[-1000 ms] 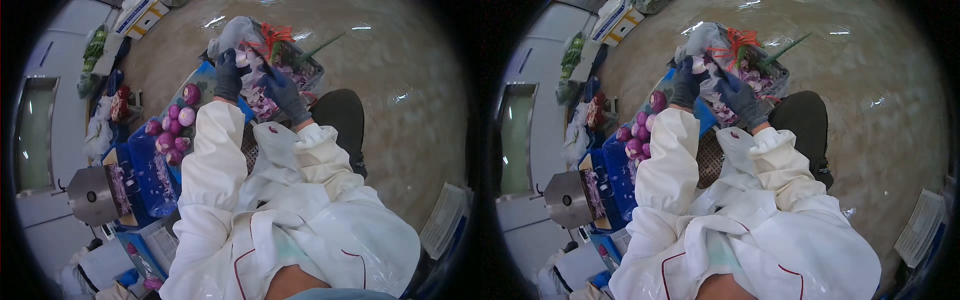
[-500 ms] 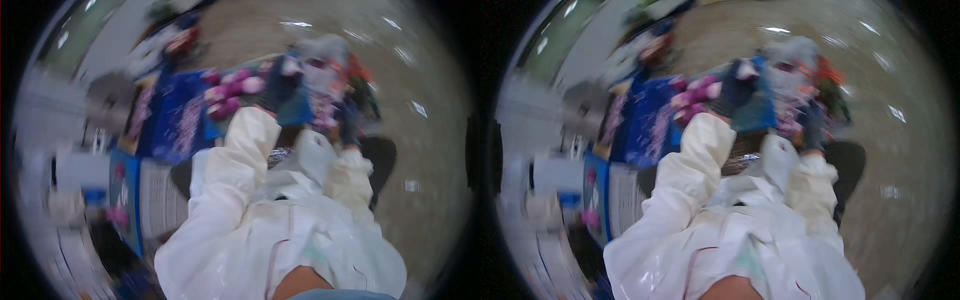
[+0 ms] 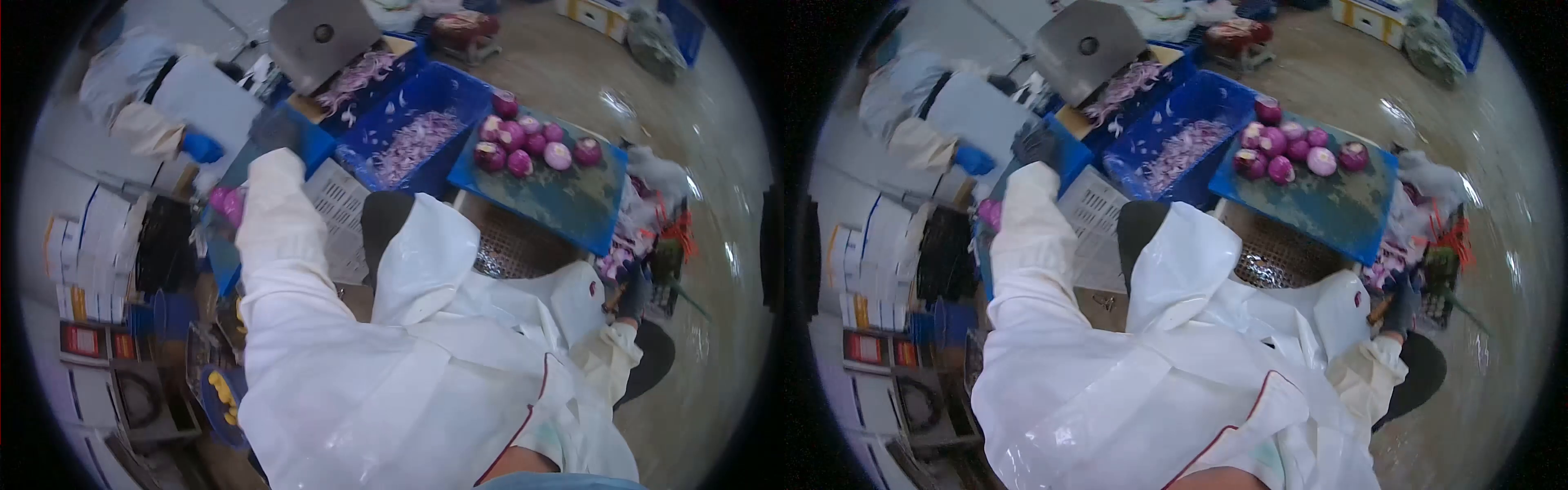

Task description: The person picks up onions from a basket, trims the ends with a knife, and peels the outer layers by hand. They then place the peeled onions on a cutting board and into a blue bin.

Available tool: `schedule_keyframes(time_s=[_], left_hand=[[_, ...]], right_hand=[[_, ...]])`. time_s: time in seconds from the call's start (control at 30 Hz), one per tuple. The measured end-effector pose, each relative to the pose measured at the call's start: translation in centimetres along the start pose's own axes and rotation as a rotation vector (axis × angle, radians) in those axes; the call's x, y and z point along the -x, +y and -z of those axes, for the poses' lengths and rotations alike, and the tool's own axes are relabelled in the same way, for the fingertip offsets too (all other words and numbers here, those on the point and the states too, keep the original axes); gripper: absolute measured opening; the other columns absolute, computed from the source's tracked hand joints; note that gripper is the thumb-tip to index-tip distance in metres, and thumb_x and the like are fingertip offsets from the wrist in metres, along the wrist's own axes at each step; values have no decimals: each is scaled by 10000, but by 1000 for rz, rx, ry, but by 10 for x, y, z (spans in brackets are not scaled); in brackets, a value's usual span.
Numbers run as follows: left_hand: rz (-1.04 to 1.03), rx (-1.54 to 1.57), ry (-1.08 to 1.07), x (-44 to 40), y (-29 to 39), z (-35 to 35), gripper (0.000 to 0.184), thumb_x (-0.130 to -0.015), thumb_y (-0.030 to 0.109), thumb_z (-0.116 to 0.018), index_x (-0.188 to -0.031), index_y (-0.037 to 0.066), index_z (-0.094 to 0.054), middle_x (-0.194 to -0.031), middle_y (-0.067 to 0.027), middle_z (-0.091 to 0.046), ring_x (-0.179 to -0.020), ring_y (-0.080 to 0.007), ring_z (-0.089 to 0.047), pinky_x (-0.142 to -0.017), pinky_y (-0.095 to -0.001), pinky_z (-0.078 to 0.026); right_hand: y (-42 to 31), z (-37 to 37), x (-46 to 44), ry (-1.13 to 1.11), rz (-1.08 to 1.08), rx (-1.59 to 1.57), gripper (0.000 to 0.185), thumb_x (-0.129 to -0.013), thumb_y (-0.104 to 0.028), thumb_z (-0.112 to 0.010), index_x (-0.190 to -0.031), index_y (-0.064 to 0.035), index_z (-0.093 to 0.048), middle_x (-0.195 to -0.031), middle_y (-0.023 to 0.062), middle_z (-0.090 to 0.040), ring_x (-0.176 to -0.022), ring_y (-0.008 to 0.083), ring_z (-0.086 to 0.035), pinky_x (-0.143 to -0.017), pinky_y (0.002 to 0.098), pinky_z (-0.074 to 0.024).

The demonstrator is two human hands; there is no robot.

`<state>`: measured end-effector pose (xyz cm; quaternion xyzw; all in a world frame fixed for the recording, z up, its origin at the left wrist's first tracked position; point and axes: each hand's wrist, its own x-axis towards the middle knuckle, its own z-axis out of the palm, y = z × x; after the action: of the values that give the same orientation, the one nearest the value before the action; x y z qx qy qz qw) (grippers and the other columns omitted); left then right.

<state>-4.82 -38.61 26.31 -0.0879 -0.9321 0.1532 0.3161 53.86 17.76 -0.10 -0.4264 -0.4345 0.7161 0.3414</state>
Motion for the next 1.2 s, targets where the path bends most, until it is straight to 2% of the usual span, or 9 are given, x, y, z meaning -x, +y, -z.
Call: schedule_keyframes(time_s=[0.07, 0.23, 0.33, 0.53, 0.6, 0.67, 0.9, 1.03, 1.2], left_hand=[[-119, 124, -387, -3, -18, -5, 441, -910, 375, -422, -1251, 155, -596, -1292, -167, -559, -1229, -348, -498, -995, -459, -412], [155, -144, -492, -11, 8, 7, 526, -903, 507, -401, -1249, 162, -597, -1327, -141, -520, -1236, -337, -477, -961, -513, -415], [307, -180, -420, -9, 44, 49, 585, -898, 586, -389, -1248, 166, -598, -1348, -125, -497, -1240, -331, -464, -940, -545, -416], [-777, 153, 471, 26, 171, 74, 271, -916, 295, -535, -1071, 107, -653, -1083, -157, -641, -1006, -357, -601, -867, -454, -477], [-748, 821, 203, 65, 254, 132, 273, -886, 261, -589, -1051, 54, -653, -1038, -174, -648, -983, -348, -606, -881, -435, -464], [-869, 905, 236, 86, 325, 108, 255, -823, 199, -641, -1028, 50, -670, -1040, -175, -652, -986, -368, -599, -892, -429, -467], [-1134, 795, -154, 143, 507, 96, 562, -726, 253, -678, -1244, 85, -540, -1222, -184, -562, -1144, -367, -530, -952, -456, -422], [-788, 947, -568, 153, 562, 55, 806, -698, 467, -729, -1344, 69, -459, -1322, -240, -498, -1216, -410, -475, -1031, -459, -375], [-857, 1009, -458, 150, 561, 21, 803, -729, 526, -701, -1328, 41, -471, -1224, -249, -564, -1161, -420, -516, -978, -464, -413]], right_hand=[[1, -1, 2, -16, -1, 12, 311, -892, -180, -637, -1177, -67, -577, -980, 73, -653, -784, 158, -616, -634, 294, -497], [-4, -6, 17, 73, 19, 30, 405, -833, -106, -632, -1216, -50, -513, -951, 104, -640, -729, 175, -615, -595, 311, -494], [21, 27, -8, 288, 236, 941, 492, -795, -174, -661, -1244, -49, -503, -882, 133, -662, -809, 224, -653, -667, 376, -509], [-38, -39, 35, 468, 472, 751, 607, -797, -227, -649, -1311, 14, -433, -1014, 285, -613, -966, 440, -592, -810, 489, -474], [-21, -58, 28, 376, 492, 808, 608, -809, -223, -620, -1316, 38, -410, -998, 303, -606, -960, 469, -578, -804, 519, -471], [48, -57, 0, 7, 604, 1034, 505, -832, -187, -583, -1244, 54, -420, -983, 311, -598, -935, 457, -591, -787, 520, -473], [5, -86, 66, 218, 638, 1267, 577, -811, -128, -577, -1339, 26, -401, -882, 234, -614, -749, 403, -626, -644, 482, -493], [16, -99, 81, 16, 511, 1178, 506, -813, -150, -565, -1290, -18, -458, -961, 231, -622, -832, 367, -643, -691, 474, -519], [30, -99, 71, -57, 324, 976, 522, -831, -182, -560, -1296, 10, -424, -1103, 279, -589, -903, 425, -620, -757, 495, -500]])
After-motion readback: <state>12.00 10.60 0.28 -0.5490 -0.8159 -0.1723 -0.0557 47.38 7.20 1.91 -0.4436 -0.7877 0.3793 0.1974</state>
